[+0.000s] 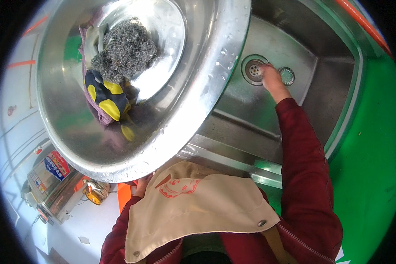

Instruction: The person cleans a stainless steel sink by hand using a cloth and a steel wool pad. They scrub the basin, rinse the tools, and then use a red scoop to pour water from a bucket onto the floor to rinse the area.

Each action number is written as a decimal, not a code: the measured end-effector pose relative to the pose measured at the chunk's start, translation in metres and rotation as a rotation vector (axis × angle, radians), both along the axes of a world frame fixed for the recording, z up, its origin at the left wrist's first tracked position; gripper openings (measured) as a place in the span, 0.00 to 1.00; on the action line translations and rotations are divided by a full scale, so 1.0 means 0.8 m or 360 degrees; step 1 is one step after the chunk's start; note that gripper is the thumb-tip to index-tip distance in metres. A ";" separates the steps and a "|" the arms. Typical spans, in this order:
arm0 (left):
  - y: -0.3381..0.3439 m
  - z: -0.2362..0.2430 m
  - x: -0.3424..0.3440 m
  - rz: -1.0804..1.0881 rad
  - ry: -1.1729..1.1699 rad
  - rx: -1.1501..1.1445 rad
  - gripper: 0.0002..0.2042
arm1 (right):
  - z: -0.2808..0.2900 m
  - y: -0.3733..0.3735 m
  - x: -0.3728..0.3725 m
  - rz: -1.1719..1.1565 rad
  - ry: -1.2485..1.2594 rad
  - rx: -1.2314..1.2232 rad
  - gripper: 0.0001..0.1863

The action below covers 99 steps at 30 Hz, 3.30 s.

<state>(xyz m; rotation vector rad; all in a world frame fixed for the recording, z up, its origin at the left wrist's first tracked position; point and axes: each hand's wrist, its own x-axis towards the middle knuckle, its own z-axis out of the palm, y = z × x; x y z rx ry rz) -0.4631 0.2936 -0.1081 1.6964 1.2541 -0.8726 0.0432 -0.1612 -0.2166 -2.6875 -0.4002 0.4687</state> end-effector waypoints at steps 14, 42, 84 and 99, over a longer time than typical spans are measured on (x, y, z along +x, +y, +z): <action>0.001 -0.005 -0.025 0.0090 -0.0097 -0.0064 0.14 | 0.065 0.010 -0.014 0.0544 -0.0075 -0.0576 0.18; 0.013 -0.010 -0.047 0.0049 -0.0057 -0.0104 0.17 | 0.013 -0.029 0.010 -0.0191 0.0654 0.0776 0.05; 0.243 -0.100 0.235 -0.1675 -0.0429 -0.0102 0.14 | 0.246 -0.018 -0.521 -0.1448 0.0168 0.0190 0.13; 0.215 -0.114 0.197 -0.2227 -0.0448 -0.0140 0.13 | 0.361 -0.041 -0.310 -0.0984 -0.0027 0.0293 0.09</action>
